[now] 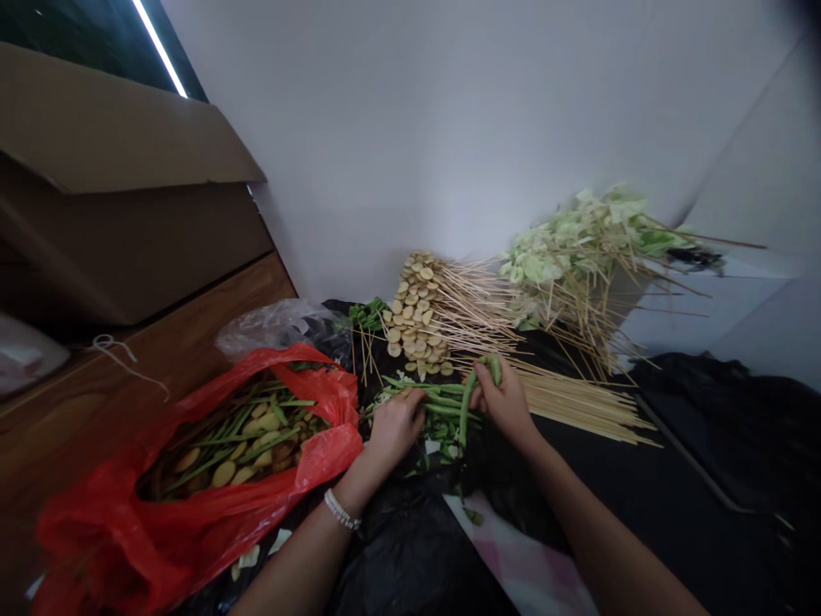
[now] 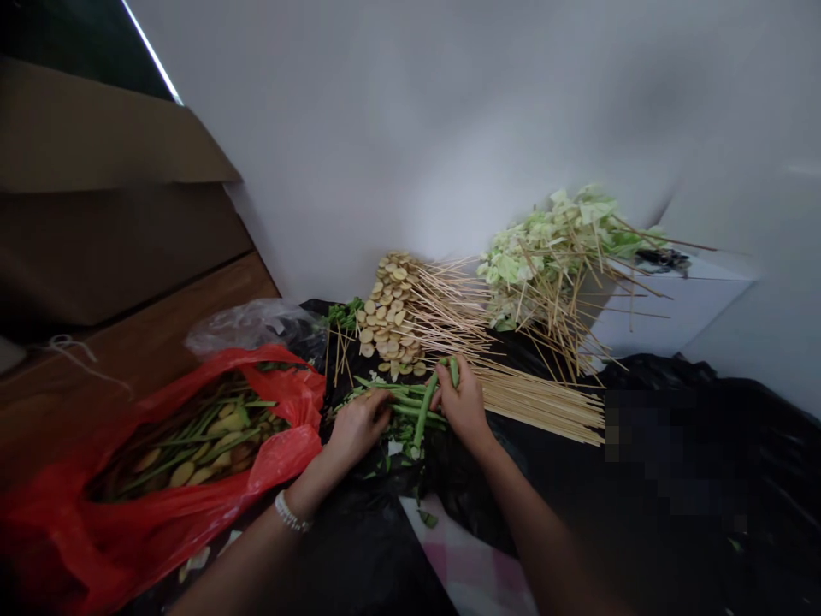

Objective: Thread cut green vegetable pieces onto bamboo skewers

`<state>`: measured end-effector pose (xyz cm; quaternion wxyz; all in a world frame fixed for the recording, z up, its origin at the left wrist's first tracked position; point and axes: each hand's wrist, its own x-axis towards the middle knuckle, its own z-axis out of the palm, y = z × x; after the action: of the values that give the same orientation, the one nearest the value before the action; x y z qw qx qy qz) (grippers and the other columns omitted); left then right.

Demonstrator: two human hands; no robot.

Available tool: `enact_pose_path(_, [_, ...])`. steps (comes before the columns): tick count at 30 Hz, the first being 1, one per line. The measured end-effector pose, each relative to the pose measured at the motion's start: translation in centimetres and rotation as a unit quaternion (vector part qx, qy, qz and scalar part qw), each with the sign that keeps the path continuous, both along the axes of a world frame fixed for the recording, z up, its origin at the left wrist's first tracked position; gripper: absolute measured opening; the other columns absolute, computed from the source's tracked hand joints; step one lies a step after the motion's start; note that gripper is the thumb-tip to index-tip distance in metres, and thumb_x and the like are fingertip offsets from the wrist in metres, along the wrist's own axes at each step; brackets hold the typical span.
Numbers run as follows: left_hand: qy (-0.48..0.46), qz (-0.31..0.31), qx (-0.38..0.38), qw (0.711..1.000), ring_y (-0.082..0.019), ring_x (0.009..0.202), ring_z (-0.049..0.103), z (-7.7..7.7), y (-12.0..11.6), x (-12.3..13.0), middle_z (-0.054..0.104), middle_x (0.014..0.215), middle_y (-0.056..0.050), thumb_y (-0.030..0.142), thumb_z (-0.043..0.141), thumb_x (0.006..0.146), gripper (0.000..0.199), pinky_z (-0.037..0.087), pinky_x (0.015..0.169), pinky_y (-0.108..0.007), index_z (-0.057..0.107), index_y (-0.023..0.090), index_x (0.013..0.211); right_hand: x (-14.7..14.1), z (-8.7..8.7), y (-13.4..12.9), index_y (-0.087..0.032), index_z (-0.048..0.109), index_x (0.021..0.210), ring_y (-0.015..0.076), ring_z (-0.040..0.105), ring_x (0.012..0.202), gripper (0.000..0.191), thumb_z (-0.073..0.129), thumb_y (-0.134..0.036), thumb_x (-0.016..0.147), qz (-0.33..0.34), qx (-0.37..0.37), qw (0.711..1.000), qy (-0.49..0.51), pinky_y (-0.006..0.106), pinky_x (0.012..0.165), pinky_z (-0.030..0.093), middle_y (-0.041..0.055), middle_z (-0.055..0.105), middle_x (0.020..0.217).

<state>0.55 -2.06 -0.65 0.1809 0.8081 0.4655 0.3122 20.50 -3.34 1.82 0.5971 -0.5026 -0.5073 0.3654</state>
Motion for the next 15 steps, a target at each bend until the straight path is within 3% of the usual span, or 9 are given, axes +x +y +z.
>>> enact_pose_path(3, [-0.129, -0.009, -0.097, 0.987, -0.016, 0.066, 0.053, 0.5, 0.3, 0.2, 0.062, 0.074, -0.004, 0.030, 0.058, 0.081, 0.017, 0.037, 0.063, -0.025, 0.070, 0.018, 0.083, 0.1, -0.3, 0.2, -0.023, 0.044, 0.091, 0.0114, 0.057, 0.038, 0.032, 0.052, -0.054, 0.083, -0.006, -0.002, 1.000, 0.005, 0.018, 0.029, 0.033, -0.0032, 0.064, 0.069])
enact_pose_path(8, [-0.239, -0.081, -0.324, 0.912, -0.008, 0.043, 0.033, 0.9, 0.0, 0.7, 0.053, 0.060, 0.000, 0.054, 0.055, 0.080, 0.047, 0.023, 0.044, -0.023, 0.072, 0.011, 0.085, -0.1, -0.5, 0.2, -0.024, 0.044, 0.090, 0.0123, 0.058, 0.038, 0.032, 0.051, -0.054, 0.083, -0.016, -0.004, 1.000, -0.018, 0.019, 0.030, 0.036, -0.0060, 0.058, 0.062])
enact_pose_path(11, [-0.242, -0.103, -0.359, 0.896, -0.007, 0.042, 0.030, 0.5, -0.4, 0.9, 0.045, 0.051, 0.004, 0.058, 0.057, 0.077, 0.050, 0.020, 0.043, -0.022, 0.070, 0.011, 0.077, -0.7, -0.4, -0.3, -0.024, 0.045, 0.092, 0.0124, 0.056, 0.039, 0.029, 0.049, -0.052, 0.085, -0.015, 0.001, 0.999, -0.040, 0.020, 0.032, 0.038, -0.0052, 0.059, 0.062])
enact_pose_path(15, [-0.229, -0.111, -0.357, 0.899, -0.006, 0.044, 0.028, 0.0, -0.5, 1.0, 0.041, 0.047, 0.005, 0.054, 0.066, 0.072, 0.044, 0.018, 0.046, -0.023, 0.069, 0.011, 0.074, -1.3, 0.0, -1.2, -0.024, 0.048, 0.095, 0.0131, 0.053, 0.038, 0.023, 0.046, -0.046, 0.088, -0.008, 0.007, 0.994, -0.107, 0.023, 0.041, 0.041, -0.0054, 0.058, 0.052])
